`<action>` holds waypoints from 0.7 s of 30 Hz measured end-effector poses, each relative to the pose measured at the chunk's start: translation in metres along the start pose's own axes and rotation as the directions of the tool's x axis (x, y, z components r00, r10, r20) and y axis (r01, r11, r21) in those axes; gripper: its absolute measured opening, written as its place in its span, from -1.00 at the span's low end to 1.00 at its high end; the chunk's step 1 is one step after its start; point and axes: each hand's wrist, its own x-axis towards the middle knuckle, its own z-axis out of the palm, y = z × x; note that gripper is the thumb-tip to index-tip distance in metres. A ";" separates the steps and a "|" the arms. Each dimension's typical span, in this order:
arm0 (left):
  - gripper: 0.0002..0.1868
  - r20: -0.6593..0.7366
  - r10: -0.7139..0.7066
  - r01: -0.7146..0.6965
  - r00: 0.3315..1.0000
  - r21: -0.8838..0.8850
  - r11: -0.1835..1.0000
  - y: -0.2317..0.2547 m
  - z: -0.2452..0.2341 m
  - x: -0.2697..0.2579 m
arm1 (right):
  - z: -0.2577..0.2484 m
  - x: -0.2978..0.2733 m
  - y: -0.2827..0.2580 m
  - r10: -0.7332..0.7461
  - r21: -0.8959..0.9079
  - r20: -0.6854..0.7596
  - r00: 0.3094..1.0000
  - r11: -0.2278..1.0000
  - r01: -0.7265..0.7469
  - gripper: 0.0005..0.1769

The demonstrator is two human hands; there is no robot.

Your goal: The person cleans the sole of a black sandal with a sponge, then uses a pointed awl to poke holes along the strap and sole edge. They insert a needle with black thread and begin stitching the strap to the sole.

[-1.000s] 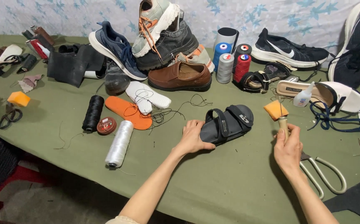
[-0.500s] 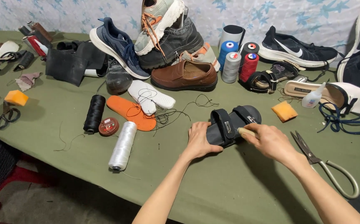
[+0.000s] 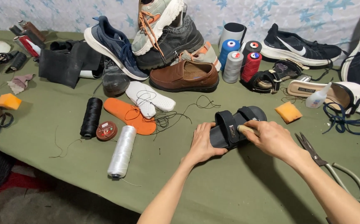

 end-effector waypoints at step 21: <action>0.04 -0.071 0.376 -0.334 0.924 0.333 0.882 0.017 0.006 -0.007 | 0.016 -0.046 0.039 0.014 0.312 -0.048 0.999 0.950 0.002 -0.58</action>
